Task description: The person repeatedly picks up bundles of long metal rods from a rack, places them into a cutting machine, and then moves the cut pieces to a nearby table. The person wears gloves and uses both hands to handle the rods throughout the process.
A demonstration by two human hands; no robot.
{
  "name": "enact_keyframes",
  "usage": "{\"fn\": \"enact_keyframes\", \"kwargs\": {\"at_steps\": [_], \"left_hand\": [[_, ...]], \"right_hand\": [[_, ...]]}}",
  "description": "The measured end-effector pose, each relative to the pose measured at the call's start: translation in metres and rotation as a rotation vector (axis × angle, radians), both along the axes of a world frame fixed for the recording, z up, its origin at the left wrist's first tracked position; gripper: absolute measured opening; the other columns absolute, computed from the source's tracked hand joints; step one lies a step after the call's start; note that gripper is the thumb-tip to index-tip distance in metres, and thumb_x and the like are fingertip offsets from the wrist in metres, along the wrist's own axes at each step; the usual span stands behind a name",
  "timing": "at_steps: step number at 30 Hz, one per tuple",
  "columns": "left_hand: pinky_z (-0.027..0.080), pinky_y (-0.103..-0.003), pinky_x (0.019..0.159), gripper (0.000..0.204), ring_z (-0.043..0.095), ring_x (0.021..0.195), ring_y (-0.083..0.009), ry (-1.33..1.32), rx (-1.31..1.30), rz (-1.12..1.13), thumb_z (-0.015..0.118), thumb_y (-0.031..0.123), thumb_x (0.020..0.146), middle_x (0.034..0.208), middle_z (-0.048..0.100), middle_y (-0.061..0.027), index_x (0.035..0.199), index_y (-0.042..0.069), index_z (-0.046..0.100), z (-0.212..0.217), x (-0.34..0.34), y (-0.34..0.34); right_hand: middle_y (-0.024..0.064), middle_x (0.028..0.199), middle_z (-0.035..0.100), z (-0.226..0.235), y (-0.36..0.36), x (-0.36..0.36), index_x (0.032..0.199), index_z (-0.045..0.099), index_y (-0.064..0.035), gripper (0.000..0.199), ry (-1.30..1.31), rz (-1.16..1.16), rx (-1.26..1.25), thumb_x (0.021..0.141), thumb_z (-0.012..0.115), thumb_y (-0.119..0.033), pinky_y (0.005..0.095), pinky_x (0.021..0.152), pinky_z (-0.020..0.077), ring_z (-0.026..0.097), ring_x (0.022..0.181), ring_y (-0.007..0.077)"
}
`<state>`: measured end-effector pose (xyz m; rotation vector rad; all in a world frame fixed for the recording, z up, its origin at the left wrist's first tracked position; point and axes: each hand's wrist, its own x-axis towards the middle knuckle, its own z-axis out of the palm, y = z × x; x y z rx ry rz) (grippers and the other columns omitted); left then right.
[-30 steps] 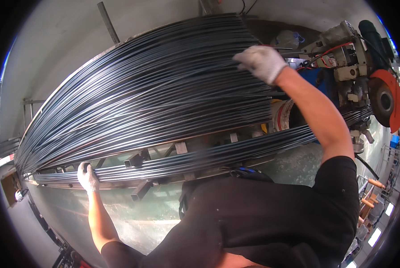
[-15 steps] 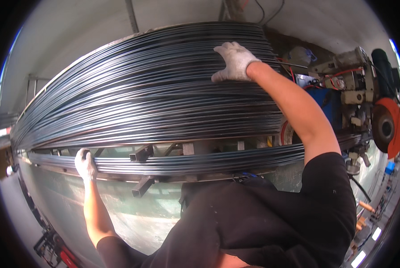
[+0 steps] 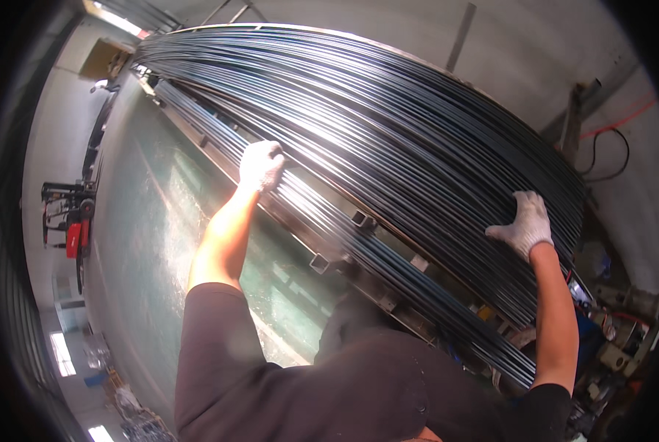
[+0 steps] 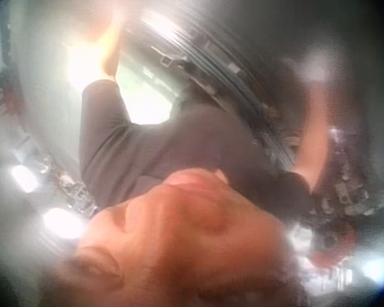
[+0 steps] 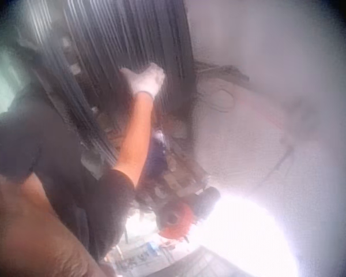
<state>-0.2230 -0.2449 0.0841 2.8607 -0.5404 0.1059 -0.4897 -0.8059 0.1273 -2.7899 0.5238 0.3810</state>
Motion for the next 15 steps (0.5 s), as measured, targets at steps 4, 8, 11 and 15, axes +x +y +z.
{"fn": "enact_keyframes", "kwargs": {"at_steps": [4,8,11,15], "left_hand": [[0.061,-0.052,0.095,0.029,0.076,0.102,-0.0458,-0.081,0.032,-0.048,0.07,0.025,0.089,0.101,0.078,-0.0238,0.104,0.002,0.08,-0.01,0.003,0.012],[0.06,-0.054,0.099,0.027,0.075,0.104,-0.0455,-0.086,0.129,-0.118,0.069,0.024,0.09,0.103,0.078,-0.0231,0.103,0.004,0.081,-0.011,0.001,0.016],[0.06,-0.055,0.1,0.027,0.075,0.105,-0.0453,-0.096,0.099,-0.072,0.068,0.025,0.091,0.103,0.078,-0.0226,0.103,0.005,0.081,-0.01,0.001,0.011],[0.06,-0.055,0.101,0.028,0.075,0.105,-0.0452,-0.06,0.126,-0.031,0.068,0.026,0.092,0.103,0.078,-0.0217,0.103,0.005,0.081,-0.021,0.008,0.02]], "right_hand": [[0.0245,0.153,0.067,0.003,0.001,0.002,0.155,0.063,0.0047,0.101,-0.008,0.017,-0.009,0.075,0.105,-0.041,0.0485,0.131,0.049,0.06,0.15,0.0401],[0.03,0.144,0.075,0.011,0.012,-0.004,0.151,0.066,0.006,0.086,0.025,-0.033,0.124,0.083,0.1,-0.034,0.0511,0.122,0.057,0.073,0.137,0.0436],[0.0304,0.137,0.078,0.002,0.014,-0.011,0.147,0.069,0.0049,0.08,-0.02,0.006,0.084,0.082,0.099,-0.031,0.0511,0.119,0.0582,0.074,0.132,0.046],[0.0291,0.131,0.08,0.014,0.021,-0.004,0.143,0.07,0.0027,0.069,0.12,0.006,0.059,0.087,0.095,-0.029,0.052,0.117,0.0591,0.074,0.131,0.0457]]}}
